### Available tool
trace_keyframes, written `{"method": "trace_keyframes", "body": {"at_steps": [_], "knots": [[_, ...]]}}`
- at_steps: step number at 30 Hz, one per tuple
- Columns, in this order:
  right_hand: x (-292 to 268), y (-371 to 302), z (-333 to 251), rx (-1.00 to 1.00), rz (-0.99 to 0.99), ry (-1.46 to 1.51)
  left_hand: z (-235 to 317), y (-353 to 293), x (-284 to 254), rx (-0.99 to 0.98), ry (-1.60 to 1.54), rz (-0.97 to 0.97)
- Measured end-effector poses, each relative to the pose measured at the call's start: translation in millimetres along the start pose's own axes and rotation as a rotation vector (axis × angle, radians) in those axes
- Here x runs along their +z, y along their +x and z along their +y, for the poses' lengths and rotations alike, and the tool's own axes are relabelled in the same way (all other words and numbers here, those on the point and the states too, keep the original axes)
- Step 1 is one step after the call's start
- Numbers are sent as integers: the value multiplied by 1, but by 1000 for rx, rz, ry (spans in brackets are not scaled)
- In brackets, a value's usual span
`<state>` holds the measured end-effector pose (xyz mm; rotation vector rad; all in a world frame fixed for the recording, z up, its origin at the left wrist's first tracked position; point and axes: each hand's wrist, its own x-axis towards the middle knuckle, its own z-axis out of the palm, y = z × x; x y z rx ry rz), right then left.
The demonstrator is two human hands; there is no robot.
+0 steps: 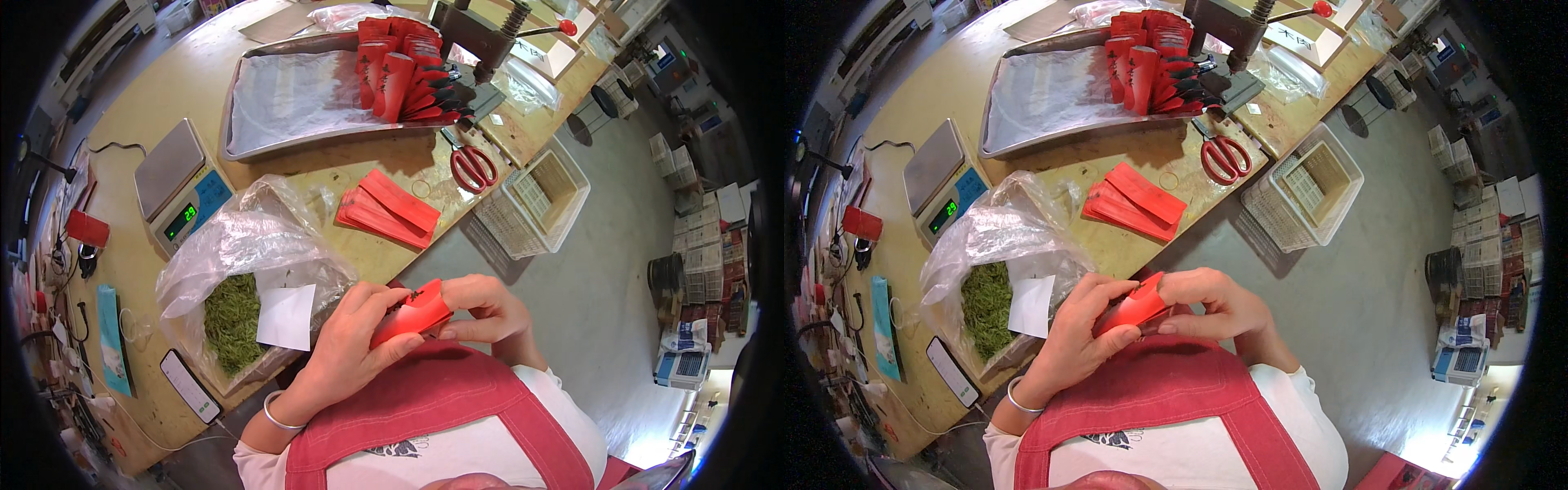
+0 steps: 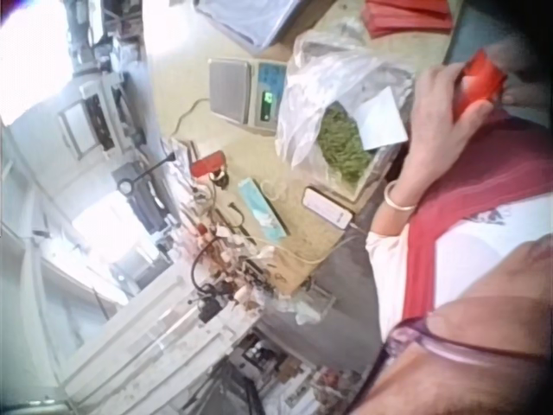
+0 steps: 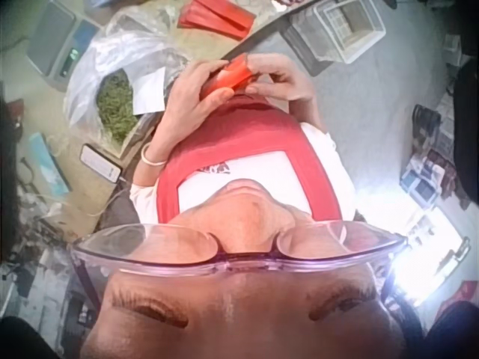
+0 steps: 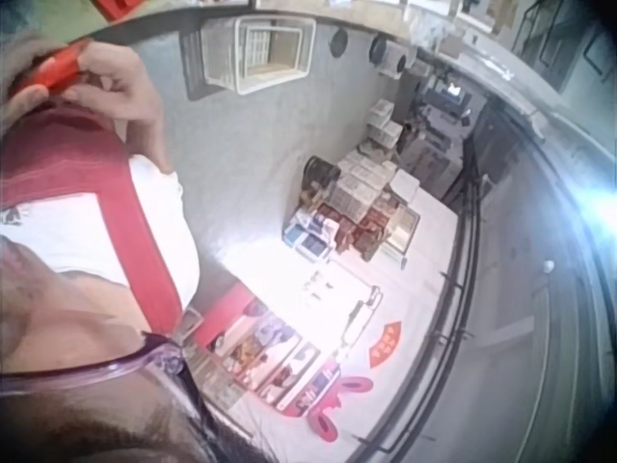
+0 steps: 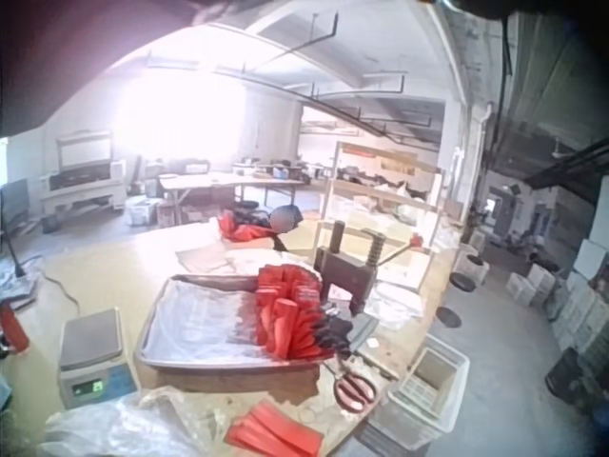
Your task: The person scoops dried green vegetables from a large plastic bag into small red packets. They weigh each filled packet on a digital scale, adjust the contents to reach a target weight, and place the packets on a tray. The process is repeated for multiple packets.
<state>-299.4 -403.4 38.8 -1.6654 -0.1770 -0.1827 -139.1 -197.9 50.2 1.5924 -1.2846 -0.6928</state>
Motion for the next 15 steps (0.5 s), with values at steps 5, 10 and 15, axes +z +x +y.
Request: {"method": "trace_keyframes", "body": {"at_steps": [5, 10, 15], "knots": [[-6, 0, 3, -34, -68, 53, 0, 1, 1, 31, 56, -34], [-8, -3, 6, -37, -111, 39, -1, 1, 4, 4, 15, -63], [-7, 4, -3, -25, -145, -175, 5, 4, 8, 14, 144, 3]]}}
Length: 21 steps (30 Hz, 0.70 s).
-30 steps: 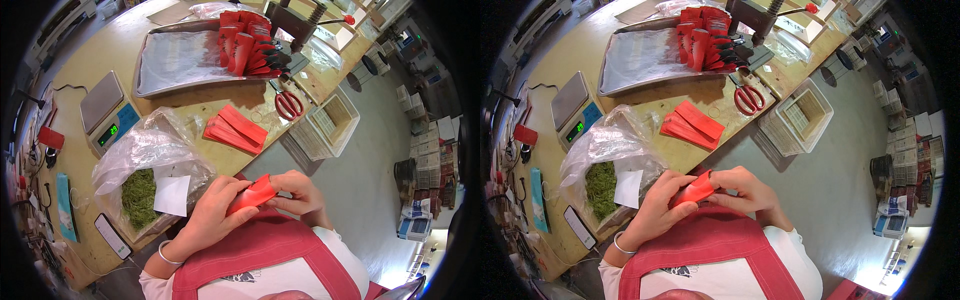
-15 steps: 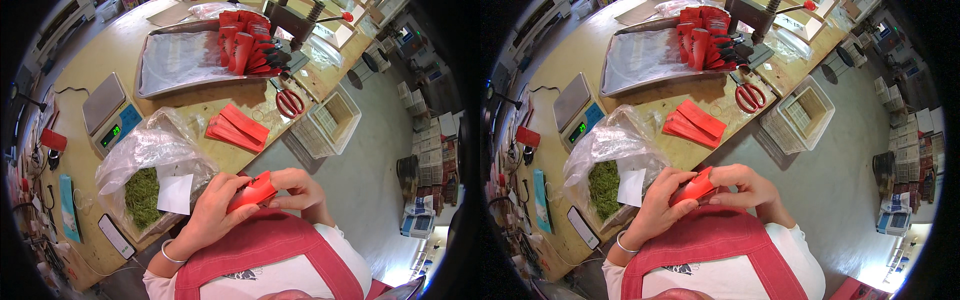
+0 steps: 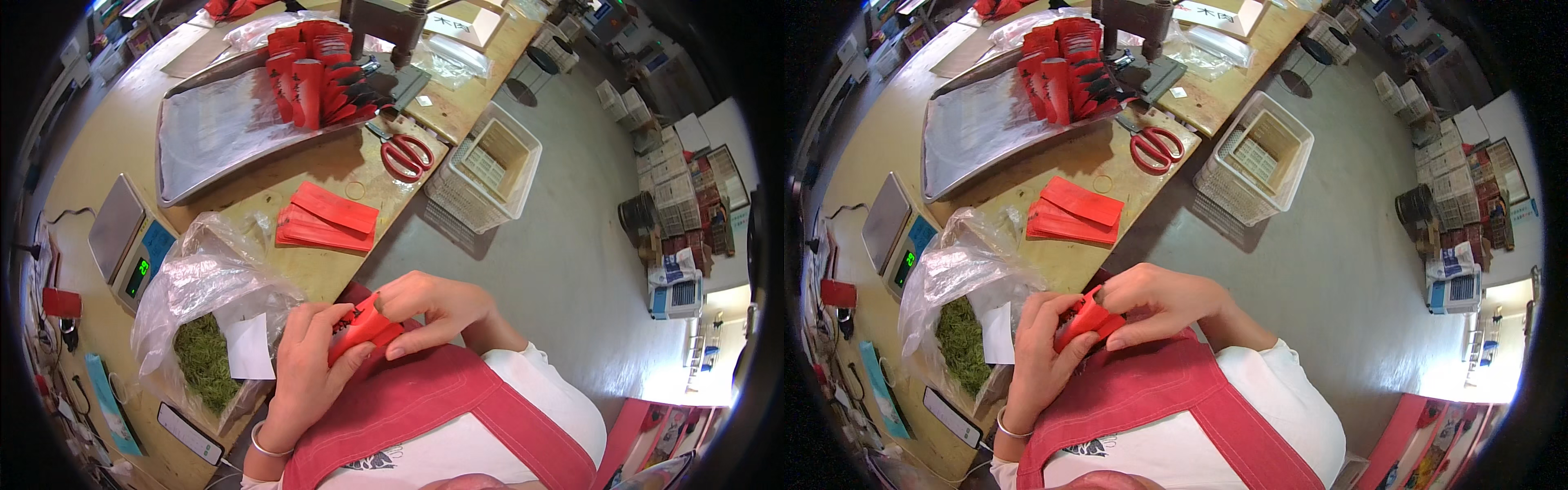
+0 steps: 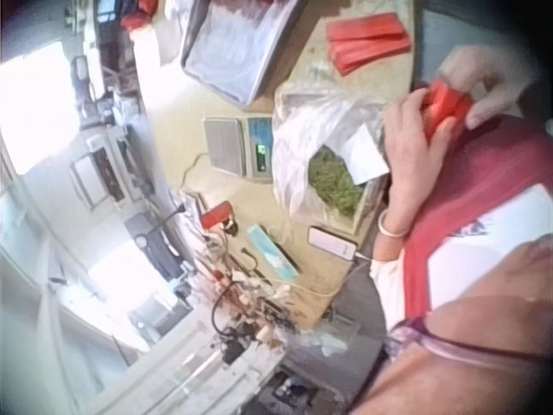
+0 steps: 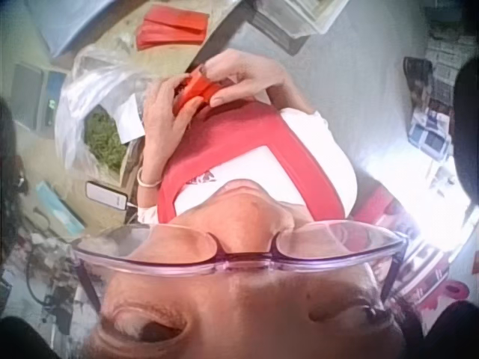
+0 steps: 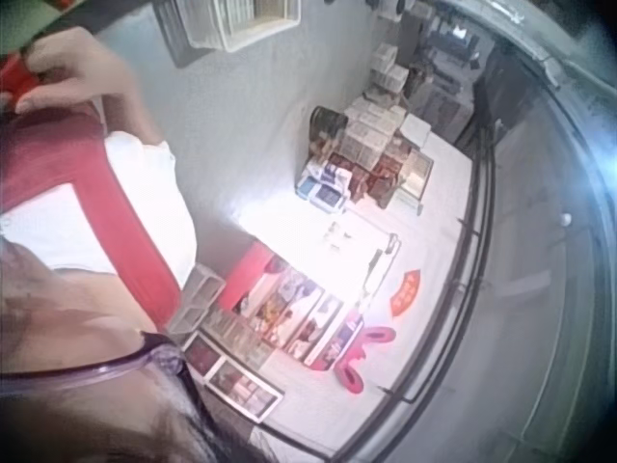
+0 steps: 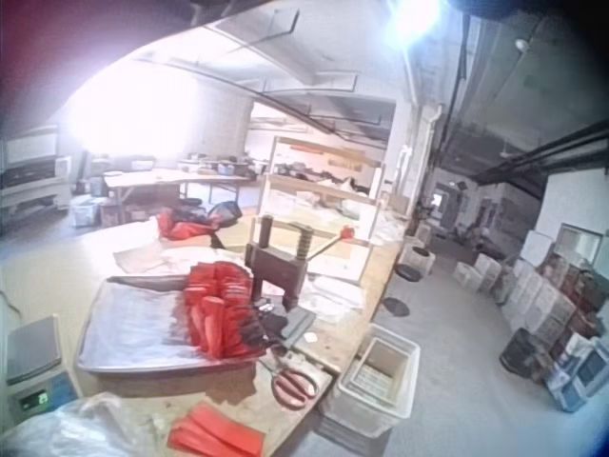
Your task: The person scoops dried green vegetables from a large plastic bag into small red packets. They weigh each filled packet on a digital scale, adjust the contents to reach a target weight, and place the packets on a tray. The process is repeated for multiple packets.
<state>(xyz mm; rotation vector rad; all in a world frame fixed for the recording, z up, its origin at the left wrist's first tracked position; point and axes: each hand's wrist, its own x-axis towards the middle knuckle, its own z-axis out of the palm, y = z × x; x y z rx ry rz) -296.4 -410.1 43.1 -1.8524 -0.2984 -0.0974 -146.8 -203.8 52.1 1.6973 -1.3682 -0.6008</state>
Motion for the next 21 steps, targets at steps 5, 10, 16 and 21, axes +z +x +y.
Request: {"method": "trace_keyframes", "body": {"at_steps": [5, 10, 16, 21], "knots": [[7, -6, 16, -40, 10, 5, -6, 0, 3, 76, 128, 45], [4, 2, 10, -111, 28, 23, -2, 6, 0, 81, 172, 26], [-6, -9, 17, -167, 22, -13, -8, 8, -3, 29, 156, 1], [-18, -13, 9, -69, -82, -129, -9, 7, -2, 90, 120, 9]]}}
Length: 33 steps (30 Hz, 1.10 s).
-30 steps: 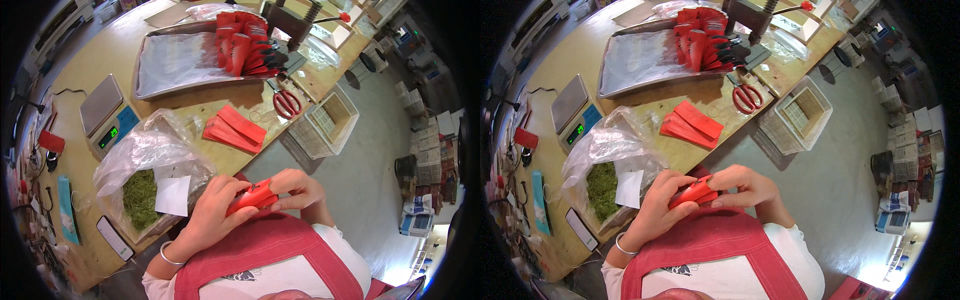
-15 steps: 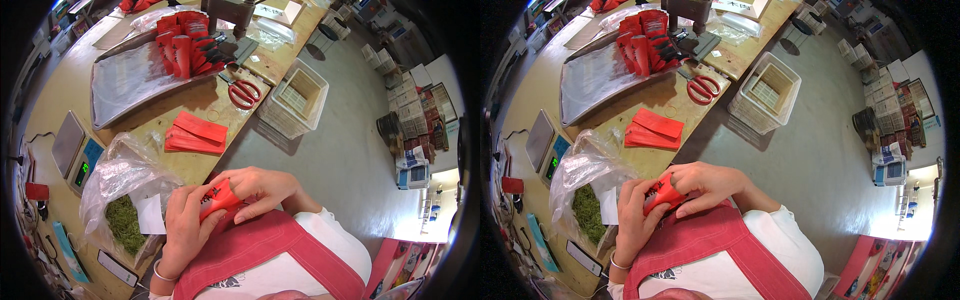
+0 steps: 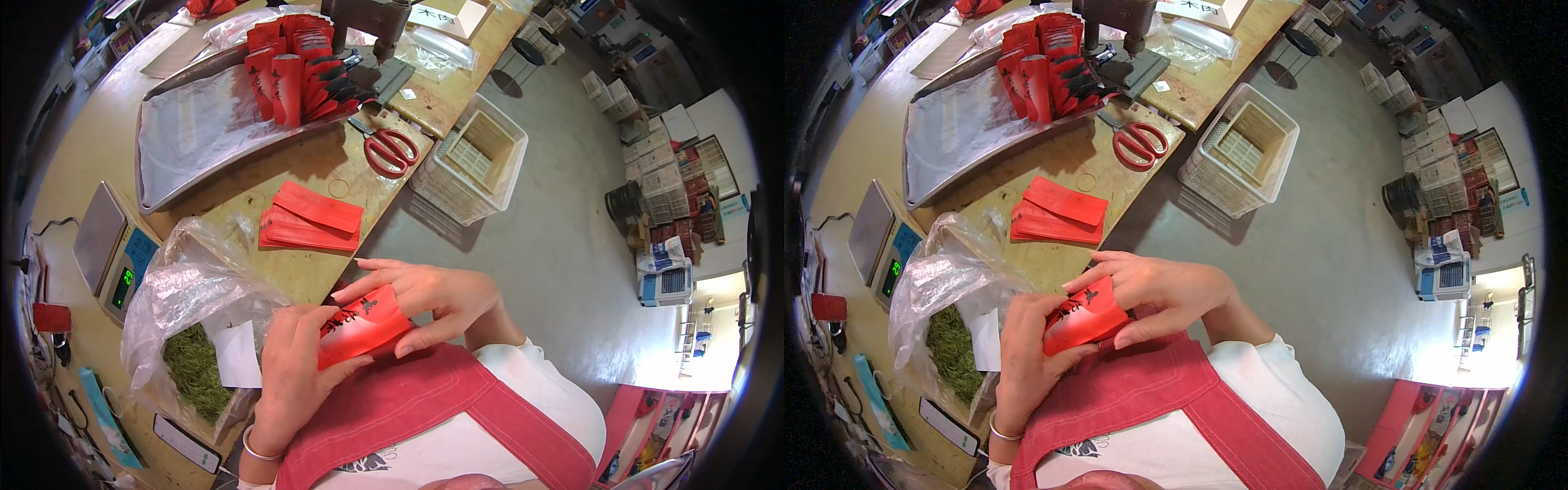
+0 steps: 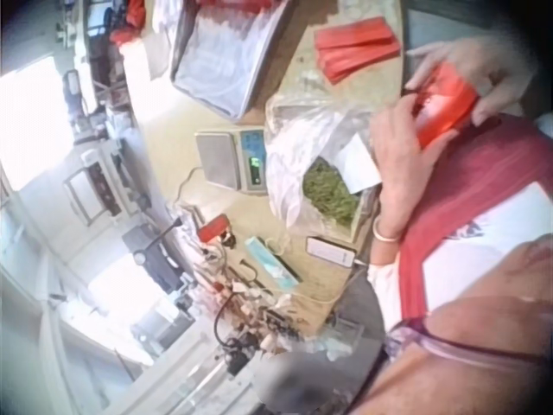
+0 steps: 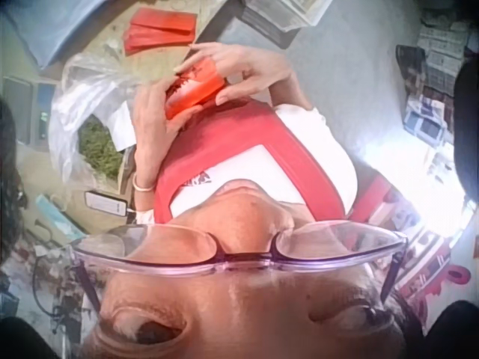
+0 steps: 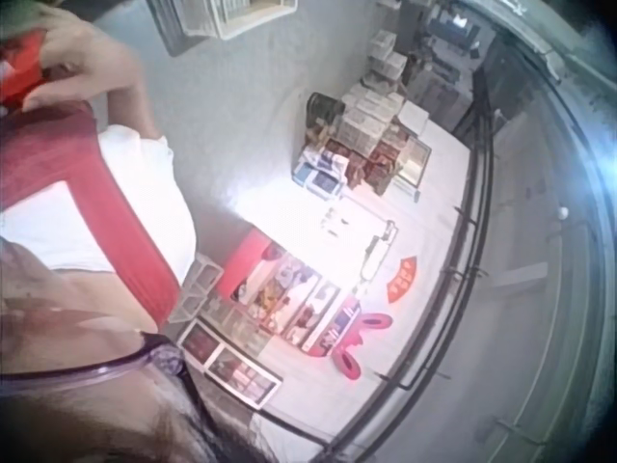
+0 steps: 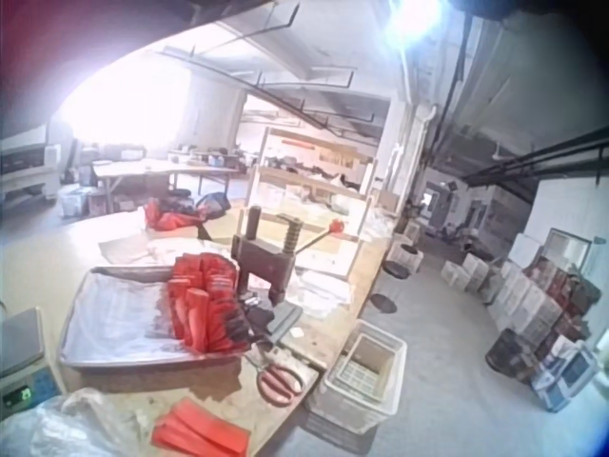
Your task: The person scoops dried green vegetables from a large plastic bag into small red packets. They weigh each filled packet on a digital scale, adjust the contents to reach a target weight, and place the packets on a tray. The process is repeated for multiple packets.
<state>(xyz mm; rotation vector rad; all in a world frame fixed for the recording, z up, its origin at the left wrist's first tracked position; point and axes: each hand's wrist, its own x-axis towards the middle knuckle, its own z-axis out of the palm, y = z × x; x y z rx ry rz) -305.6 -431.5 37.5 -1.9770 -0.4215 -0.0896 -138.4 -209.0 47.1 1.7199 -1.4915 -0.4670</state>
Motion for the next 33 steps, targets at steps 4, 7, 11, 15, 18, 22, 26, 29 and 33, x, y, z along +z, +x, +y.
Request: {"method": "trace_keyframes", "body": {"at_steps": [4, 7, 11, 15, 18, 22, 26, 29, 33], "knots": [[8, 10, -6, -24, 90, -3, 1, 2, -2, 18, 53, 46], [8, 13, -13, 27, 21, -117, -1, -2, 0, -2, 20, 51], [4, 16, -14, 17, -19, -151, -3, -6, 2, -39, -32, 26], [3, 11, -10, -14, -29, -175, 0, -2, -3, -11, -47, -21], [7, 21, -18, -33, 15, -140, 3, -1, -3, 4, -9, 4], [6, 21, -21, -8, -61, -176, 4, -2, -1, 35, 4, -5], [11, 25, -25, -47, -11, -156, 6, -4, -1, 70, 56, 34], [14, 28, -25, -77, -44, -151, 12, -6, -4, 100, 64, 32], [16, 34, -26, -83, -113, -232, 14, -8, -2, 106, 18, 19]]}}
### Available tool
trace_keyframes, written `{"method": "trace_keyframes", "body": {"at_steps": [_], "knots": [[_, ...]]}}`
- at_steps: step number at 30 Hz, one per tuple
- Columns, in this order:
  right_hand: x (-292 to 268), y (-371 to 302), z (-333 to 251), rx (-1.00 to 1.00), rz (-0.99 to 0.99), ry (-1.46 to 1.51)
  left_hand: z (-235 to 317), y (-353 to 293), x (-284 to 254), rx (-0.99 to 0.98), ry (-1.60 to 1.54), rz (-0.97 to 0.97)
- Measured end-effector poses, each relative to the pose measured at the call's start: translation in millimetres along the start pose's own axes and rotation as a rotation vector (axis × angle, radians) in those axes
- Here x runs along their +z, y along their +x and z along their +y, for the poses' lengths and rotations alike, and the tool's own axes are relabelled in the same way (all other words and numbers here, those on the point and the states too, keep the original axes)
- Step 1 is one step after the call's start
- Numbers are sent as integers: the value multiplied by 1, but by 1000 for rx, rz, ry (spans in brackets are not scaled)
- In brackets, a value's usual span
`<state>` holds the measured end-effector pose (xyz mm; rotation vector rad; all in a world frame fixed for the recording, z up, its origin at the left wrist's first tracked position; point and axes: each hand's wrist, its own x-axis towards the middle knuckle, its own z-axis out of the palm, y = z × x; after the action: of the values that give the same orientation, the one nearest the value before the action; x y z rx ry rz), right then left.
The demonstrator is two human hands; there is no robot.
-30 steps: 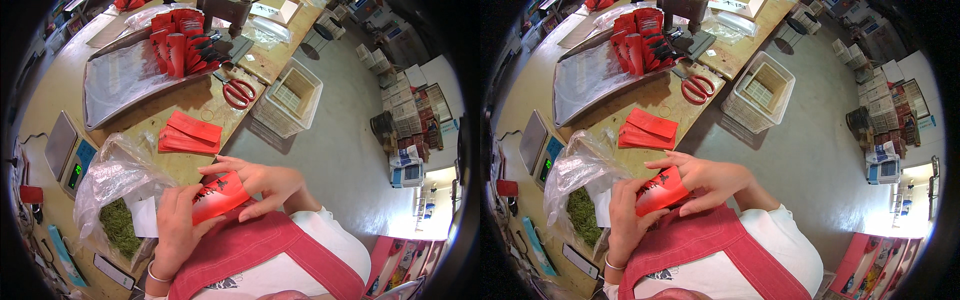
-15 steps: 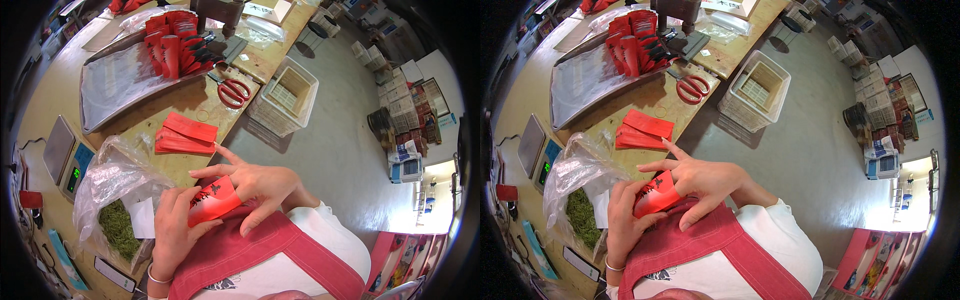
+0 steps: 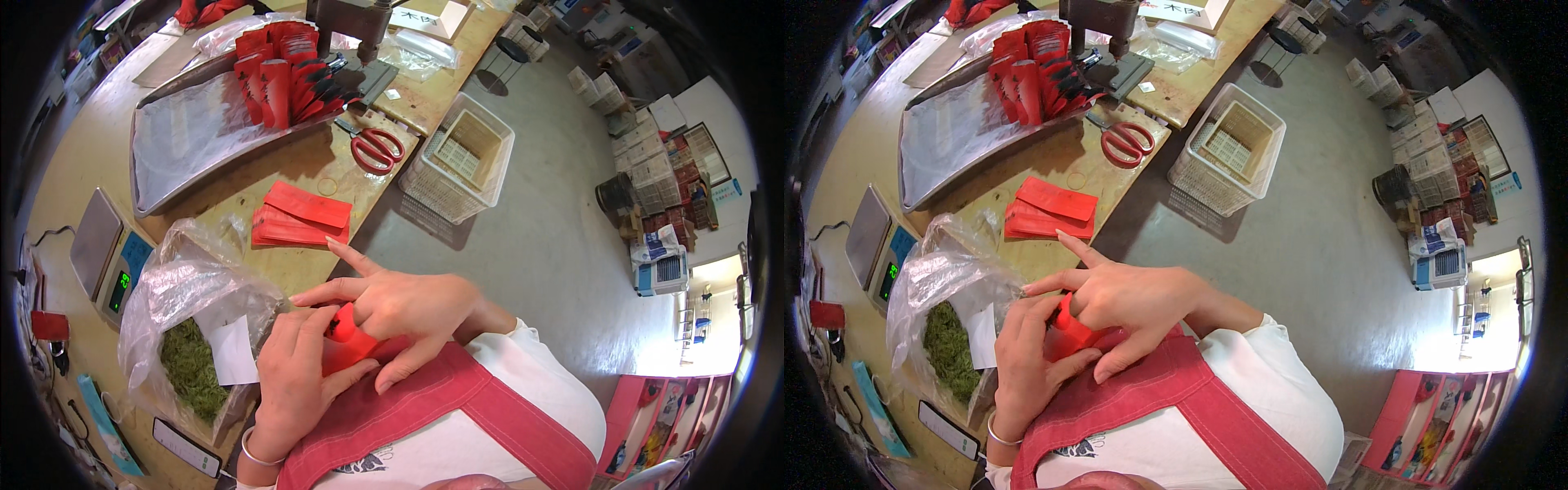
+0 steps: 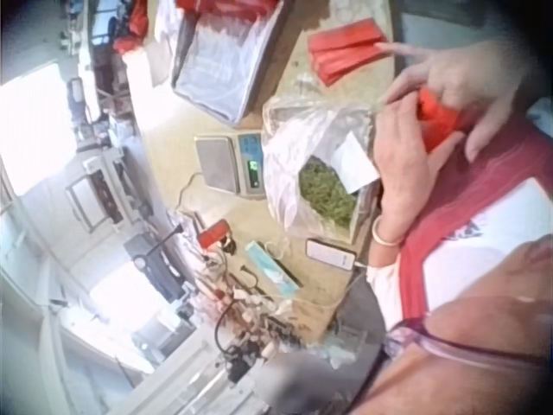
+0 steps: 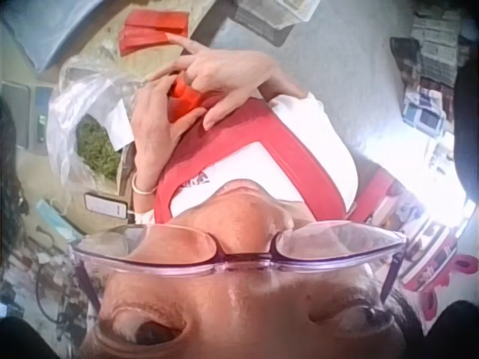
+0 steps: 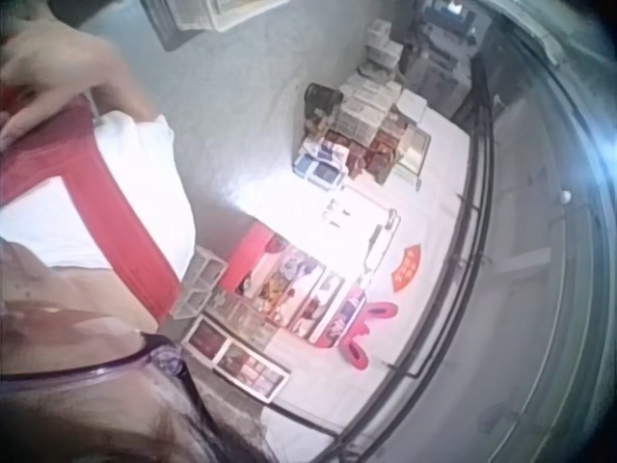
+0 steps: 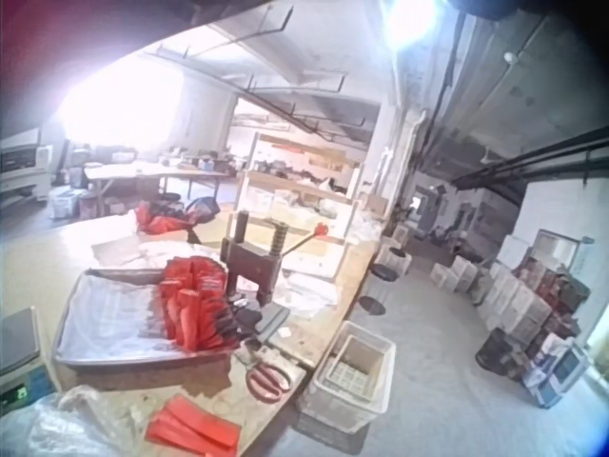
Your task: The person scoops dried green vegetables from a large plastic bag into small red packets. They weigh each filled packet on a digital scale, adjust the contents to reach a target weight, and place the packets on a tray. The process is repeated for multiple packets.
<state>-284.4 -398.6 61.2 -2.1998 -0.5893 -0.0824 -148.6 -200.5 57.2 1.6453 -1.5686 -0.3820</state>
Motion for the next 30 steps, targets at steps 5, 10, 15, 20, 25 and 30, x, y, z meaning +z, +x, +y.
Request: {"method": "trace_keyframes", "body": {"at_steps": [5, 10, 15, 20, 25, 30], "knots": [[-14, 2, -16, -35, 91, 71, 2, -11, -6, -118, -136, 34], [-18, 1, -18, -34, 386, 352, 3, -23, -21, -131, -128, 199], [5, 16, -8, 150, 598, 411, -11, -63, -46, -222, -102, 420], [25, 69, -19, -7, 448, 271, -16, -101, -62, -233, 2, 510], [34, 118, -27, -234, 259, 276, -16, -127, -61, -320, -62, 537], [38, 143, -37, -233, 58, 122, -14, -133, -60, -305, -95, 572]]}}
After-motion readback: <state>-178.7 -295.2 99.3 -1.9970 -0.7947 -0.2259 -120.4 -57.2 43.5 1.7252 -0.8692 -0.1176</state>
